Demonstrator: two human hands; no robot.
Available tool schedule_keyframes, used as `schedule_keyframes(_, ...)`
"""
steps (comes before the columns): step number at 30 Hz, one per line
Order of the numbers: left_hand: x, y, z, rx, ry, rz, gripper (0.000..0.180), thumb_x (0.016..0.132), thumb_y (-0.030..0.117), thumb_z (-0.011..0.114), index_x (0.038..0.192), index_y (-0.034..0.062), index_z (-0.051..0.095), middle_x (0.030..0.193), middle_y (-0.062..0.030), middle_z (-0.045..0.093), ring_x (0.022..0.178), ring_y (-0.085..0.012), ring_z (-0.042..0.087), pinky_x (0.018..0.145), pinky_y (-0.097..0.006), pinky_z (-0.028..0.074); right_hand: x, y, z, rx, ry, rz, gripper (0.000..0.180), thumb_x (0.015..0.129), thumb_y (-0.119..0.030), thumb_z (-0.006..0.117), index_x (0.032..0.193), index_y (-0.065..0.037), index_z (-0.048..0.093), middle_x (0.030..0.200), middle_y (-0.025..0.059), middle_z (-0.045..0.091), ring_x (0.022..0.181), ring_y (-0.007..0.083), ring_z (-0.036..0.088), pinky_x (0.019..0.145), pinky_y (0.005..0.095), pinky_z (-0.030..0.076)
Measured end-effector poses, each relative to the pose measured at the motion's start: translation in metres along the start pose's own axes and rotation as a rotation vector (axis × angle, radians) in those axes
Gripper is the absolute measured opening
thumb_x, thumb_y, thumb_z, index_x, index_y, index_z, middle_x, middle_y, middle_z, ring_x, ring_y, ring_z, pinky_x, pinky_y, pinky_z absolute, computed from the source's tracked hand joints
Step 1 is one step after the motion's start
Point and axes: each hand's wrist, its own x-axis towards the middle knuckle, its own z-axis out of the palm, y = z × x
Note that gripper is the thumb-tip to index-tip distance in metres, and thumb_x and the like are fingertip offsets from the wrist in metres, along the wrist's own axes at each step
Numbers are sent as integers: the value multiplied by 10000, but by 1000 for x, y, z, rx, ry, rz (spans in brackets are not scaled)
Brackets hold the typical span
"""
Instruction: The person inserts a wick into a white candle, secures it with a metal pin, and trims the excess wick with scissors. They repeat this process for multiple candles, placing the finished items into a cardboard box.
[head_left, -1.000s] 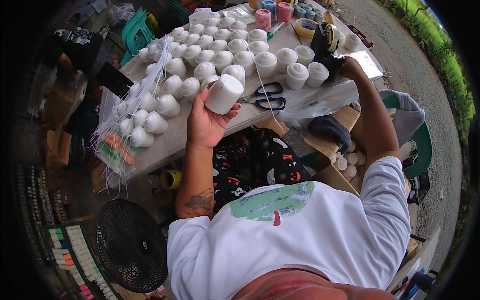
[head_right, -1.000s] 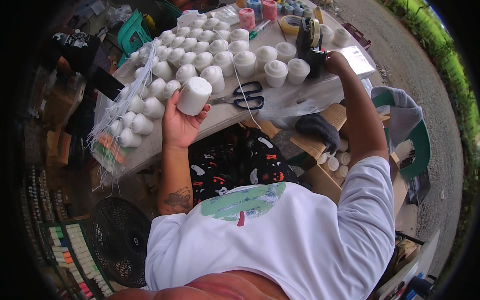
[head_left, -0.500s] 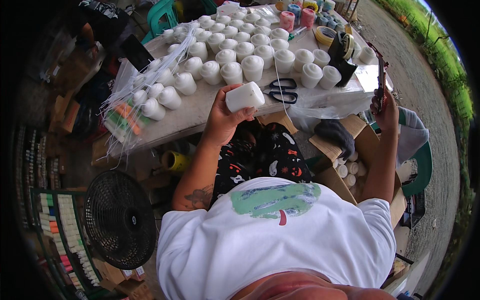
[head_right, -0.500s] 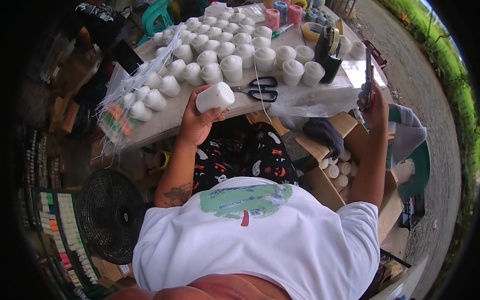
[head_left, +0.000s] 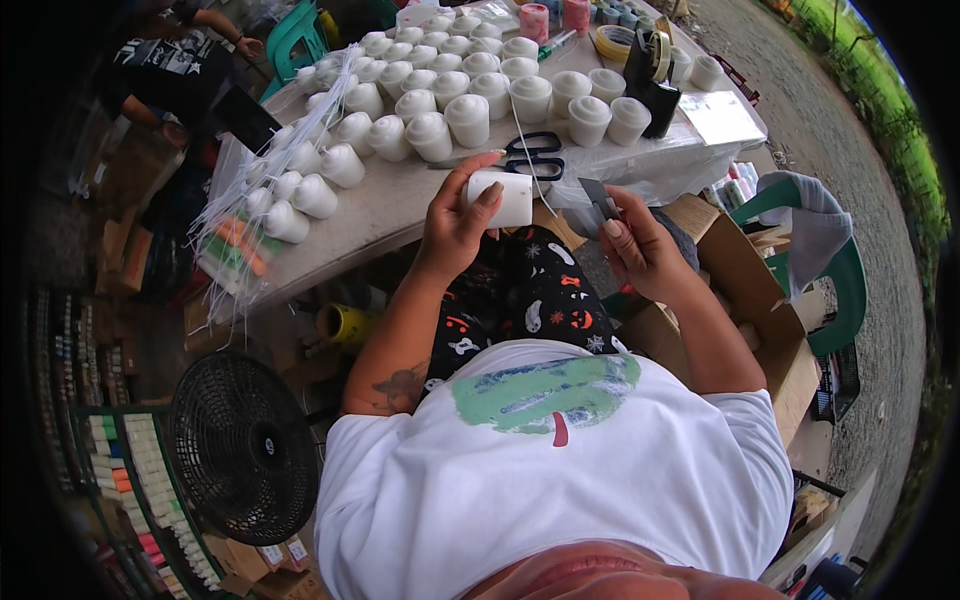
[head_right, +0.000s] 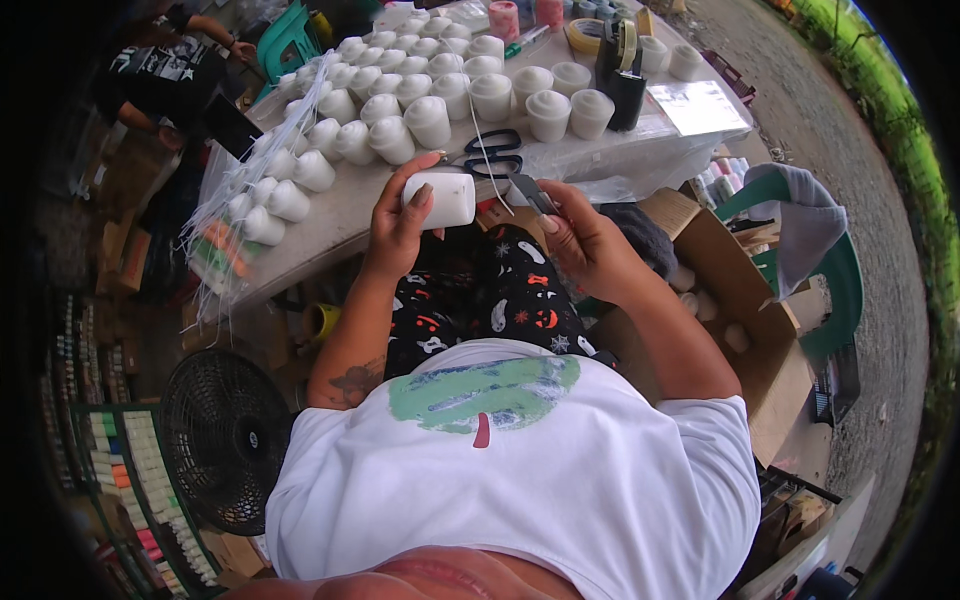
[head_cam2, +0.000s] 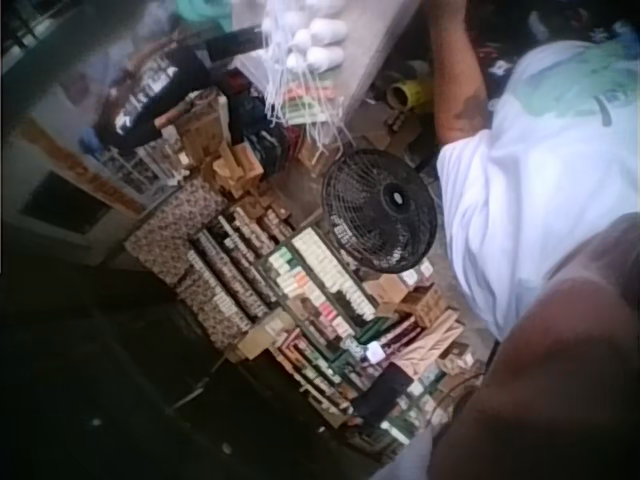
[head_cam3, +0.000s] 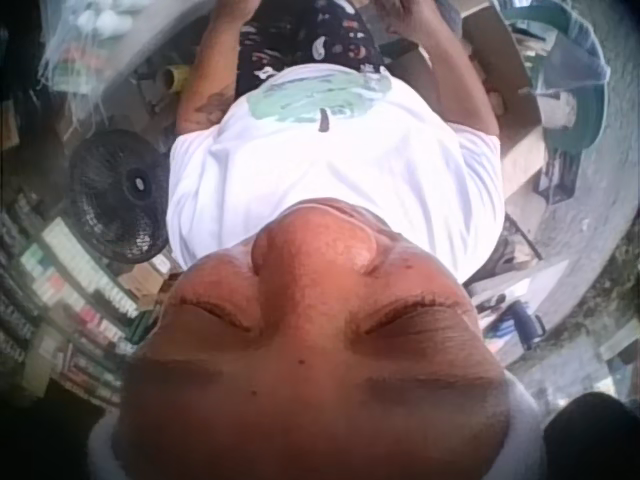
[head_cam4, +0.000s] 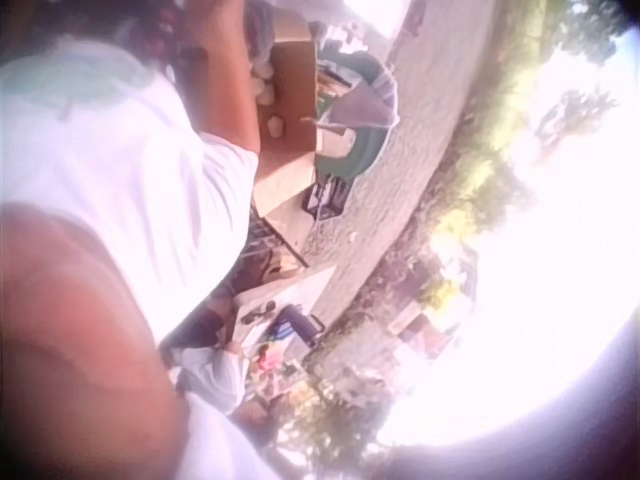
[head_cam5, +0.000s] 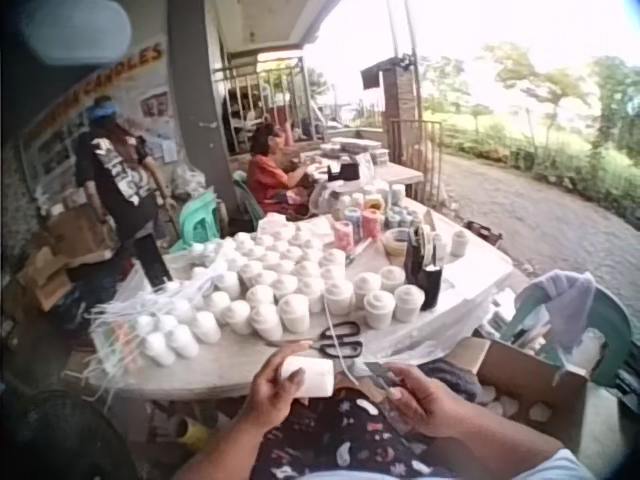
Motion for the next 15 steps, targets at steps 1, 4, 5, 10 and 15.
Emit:
schedule_keyframes(1, 1, 4, 6, 57, -25, 5, 334, 920, 239, 567, 1214, 87, 520, 993, -35, 566, 847, -77, 539, 656, -223, 487, -2, 2, -3, -42, 23, -33, 369, 948, -83, 476, 1308, -77, 390, 856, 38, 548, 675, 93, 486, 642, 228, 446)
schedule_keyframes(4, 12, 8, 31, 106, -66, 84, 280, 925, 223, 552, 1161, 74, 551, 986, -40, 574, 873, -84, 534, 706, -234, 472, -6, 17, -20, -276, 123, -300, 387, 895, 8, 490, 1273, -52, 431, 971, 117, 617, 745, 160, 562, 744, 281, 473)
schedule_keyframes(5, 17, 5, 37, 133, -82, 130, 267, 925, 217, 547, 1148, 70, 553, 985, -41, 575, 872, -87, 534, 723, -237, 467, -9, 18, -26, -284, 148, -298, 391, 892, 9, 494, 1272, -59, 433, 984, 125, 620, 759, 174, 571, 752, 287, 473)
schedule_keyframes(10, 34, -5, 77, 151, -175, 216, 210, 923, 181, 529, 1091, 60, 567, 979, -45, 582, 857, -93, 529, 771, -244, 447, -38, -6, -44, -214, 138, -122, 389, 909, 38, 464, 1277, -80, 421, 1087, 98, 608, 753, 114, 524, 707, 248, 459)
schedule_keyframes(15, 42, -5, 109, 86, -282, 77, 214, 922, 168, 494, 1092, 60, 567, 1011, -31, 580, 855, -77, 522, 774, -230, 436, -46, 12, -62, -333, 284, -482, 321, 891, 129, 423, 1166, -30, 466, 1263, 136, 541, 962, 138, 600, 791, 236, 484)
